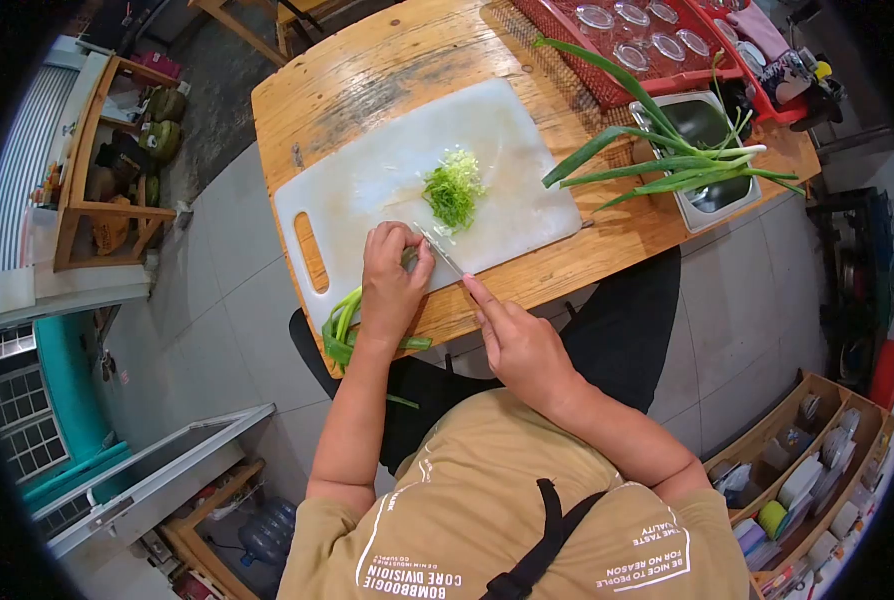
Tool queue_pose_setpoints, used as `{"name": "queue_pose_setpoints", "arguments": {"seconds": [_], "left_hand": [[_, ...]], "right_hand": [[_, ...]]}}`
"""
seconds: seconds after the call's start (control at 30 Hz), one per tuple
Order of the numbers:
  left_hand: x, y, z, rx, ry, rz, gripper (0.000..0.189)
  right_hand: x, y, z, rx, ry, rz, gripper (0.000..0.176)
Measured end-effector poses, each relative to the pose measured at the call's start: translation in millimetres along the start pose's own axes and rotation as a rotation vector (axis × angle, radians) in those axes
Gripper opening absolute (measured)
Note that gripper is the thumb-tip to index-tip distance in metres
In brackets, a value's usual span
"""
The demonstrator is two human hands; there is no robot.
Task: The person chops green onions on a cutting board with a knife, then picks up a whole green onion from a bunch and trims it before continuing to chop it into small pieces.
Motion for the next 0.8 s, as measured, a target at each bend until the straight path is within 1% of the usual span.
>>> {"name": "queue_pose_setpoints", "arguments": {"seconds": [0.13,0.23,0.3,0.33,0.4,0.43,0.5,0.53,0.6,0.63,0.7,0.73,0.8], "left_hand": [[-2,1,0,-0.017,0.021,0.008,0.015],[-1,0,-1,-0.007,0.008,-0.005,0.015],[0,0,0,-0.009,0.007,-0.006,0.015],[0,1,-1,-0.006,0.013,-0.009,0.015],[-1,1,0,-0.011,0.013,0.003,0.015],[-1,1,-1,-0.013,0.013,0.011,0.015],[-3,1,-1,-0.016,0.010,0.004,0.015],[-3,1,-1,-0.023,0.003,-0.003,0.015],[-3,0,-1,-0.019,-0.009,-0.013,0.015],[-4,0,-1,-0.014,-0.018,-0.023,0.015],[-4,0,0,-0.014,-0.013,-0.016,0.015],[-4,0,0,-0.014,-0.006,-0.012,0.016],[-4,1,-2,-0.014,0.000,-0.015,0.016]], "right_hand": [[3,2,5,0.020,0.035,-0.023,0.065],[3,-5,0,0.073,0.106,-0.037,0.061],[1,-8,1,-0.071,-0.123,0.025,0.055],[0,-8,3,-0.068,-0.123,0.028,0.055],[-3,-7,7,0.004,-0.322,-0.073,0.052],[-2,-6,12,0.003,-0.322,-0.076,0.052],[-4,-5,14,0.066,-0.386,-0.161,0.050],[-7,-3,12,0.064,-0.386,-0.160,0.050],[-4,-1,14,-0.021,-0.241,-0.002,0.056],[-2,1,13,-0.021,-0.241,0.001,0.056],[3,7,12,0.023,0.057,0.022,0.065],[4,6,10,0.022,0.058,0.018,0.065],[4,2,5,0.055,0.149,0.014,0.071]]}}
Point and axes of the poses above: each hand's wrist, its own y-axis away from the middle knuckle, its own z-axis out of the back of the hand, x = y × z, the point moved 6 cm from there along -y, towards the middle knuckle, and after that the axes turned 2 degrees about z, right-handed, at the moved point
